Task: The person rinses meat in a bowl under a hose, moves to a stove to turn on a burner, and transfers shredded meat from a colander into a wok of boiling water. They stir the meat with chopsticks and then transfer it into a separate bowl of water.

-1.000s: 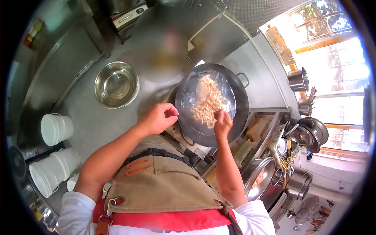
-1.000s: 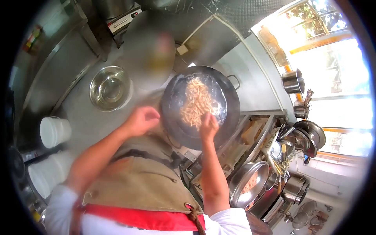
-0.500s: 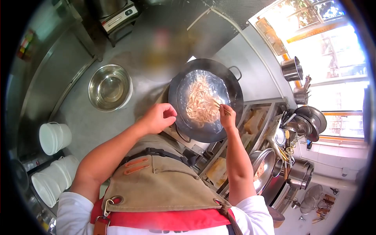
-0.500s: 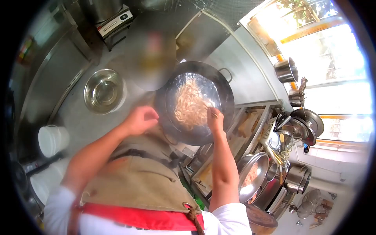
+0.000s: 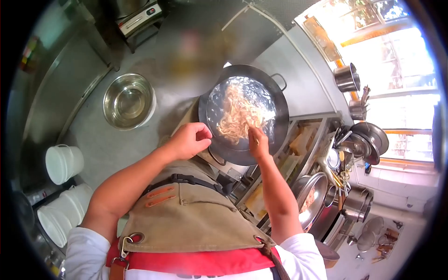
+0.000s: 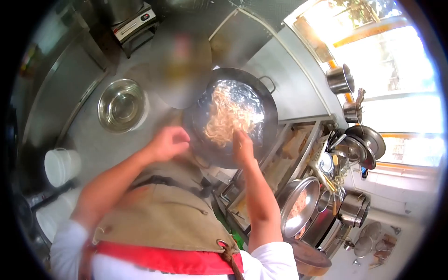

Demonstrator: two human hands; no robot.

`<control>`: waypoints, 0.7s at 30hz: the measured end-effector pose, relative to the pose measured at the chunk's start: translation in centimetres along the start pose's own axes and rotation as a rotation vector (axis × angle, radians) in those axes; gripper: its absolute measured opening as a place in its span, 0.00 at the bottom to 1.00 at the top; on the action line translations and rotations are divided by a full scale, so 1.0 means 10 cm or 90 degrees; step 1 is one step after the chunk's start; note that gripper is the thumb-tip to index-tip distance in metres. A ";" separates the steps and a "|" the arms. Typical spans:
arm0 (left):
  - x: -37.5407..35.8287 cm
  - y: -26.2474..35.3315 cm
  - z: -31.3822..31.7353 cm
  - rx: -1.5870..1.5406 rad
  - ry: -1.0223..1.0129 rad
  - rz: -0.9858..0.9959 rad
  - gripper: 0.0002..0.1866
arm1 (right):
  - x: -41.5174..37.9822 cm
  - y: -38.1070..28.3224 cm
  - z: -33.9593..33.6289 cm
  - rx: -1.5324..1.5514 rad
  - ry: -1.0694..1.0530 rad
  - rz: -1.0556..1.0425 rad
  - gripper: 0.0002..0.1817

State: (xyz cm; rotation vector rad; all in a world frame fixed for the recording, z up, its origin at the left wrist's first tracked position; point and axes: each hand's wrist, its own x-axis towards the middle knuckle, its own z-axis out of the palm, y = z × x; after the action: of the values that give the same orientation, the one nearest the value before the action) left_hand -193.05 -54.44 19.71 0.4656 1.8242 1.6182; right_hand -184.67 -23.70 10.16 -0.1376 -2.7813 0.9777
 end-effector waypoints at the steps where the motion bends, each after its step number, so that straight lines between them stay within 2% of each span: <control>1: 0.00 0.03 0.01 0.012 -0.006 0.003 0.07 | 0.03 0.03 -0.08 -0.033 0.043 -0.005 0.07; 3: -0.02 0.09 -0.01 0.032 -0.003 0.008 0.07 | 0.08 0.11 -0.20 -0.061 0.116 -0.027 0.07; 7: -0.10 0.08 -0.03 -0.018 0.011 -0.043 0.07 | -0.05 -0.19 -0.51 -0.065 0.134 -0.002 0.08; 10: -0.11 -0.01 -0.08 -0.009 0.030 -0.015 0.08 | -0.11 -0.51 -0.54 -0.076 0.201 0.088 0.07; 12: -0.12 -0.05 -0.08 -0.011 0.038 0.006 0.08 | -0.21 -0.41 -0.32 -0.043 0.258 0.164 0.07; 15: -0.14 0.04 -0.08 -0.015 0.028 -0.026 0.08 | -0.19 -0.55 0.02 0.012 0.159 0.146 0.07; 16: -0.14 0.01 -0.06 -0.003 0.024 -0.016 0.08 | -0.19 -0.38 0.14 -0.095 0.139 0.040 0.08; 18: -0.10 -0.06 -0.05 0.019 0.024 0.012 0.08 | -0.18 -0.10 0.17 -0.010 0.030 0.138 0.09; 20: -0.10 0.04 -0.10 0.009 0.028 -0.012 0.08 | -0.02 -0.07 -0.11 0.333 -0.040 0.399 0.10; 21: -0.14 0.06 -0.10 0.003 0.024 -0.030 0.08 | 0.06 -0.20 -0.30 0.408 -0.014 0.371 0.13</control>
State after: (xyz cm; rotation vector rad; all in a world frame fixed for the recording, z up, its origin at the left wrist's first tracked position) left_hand -192.79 -56.00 20.63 0.3923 1.8532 1.6015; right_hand -184.66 -23.38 13.80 -0.8632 -2.3184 1.9439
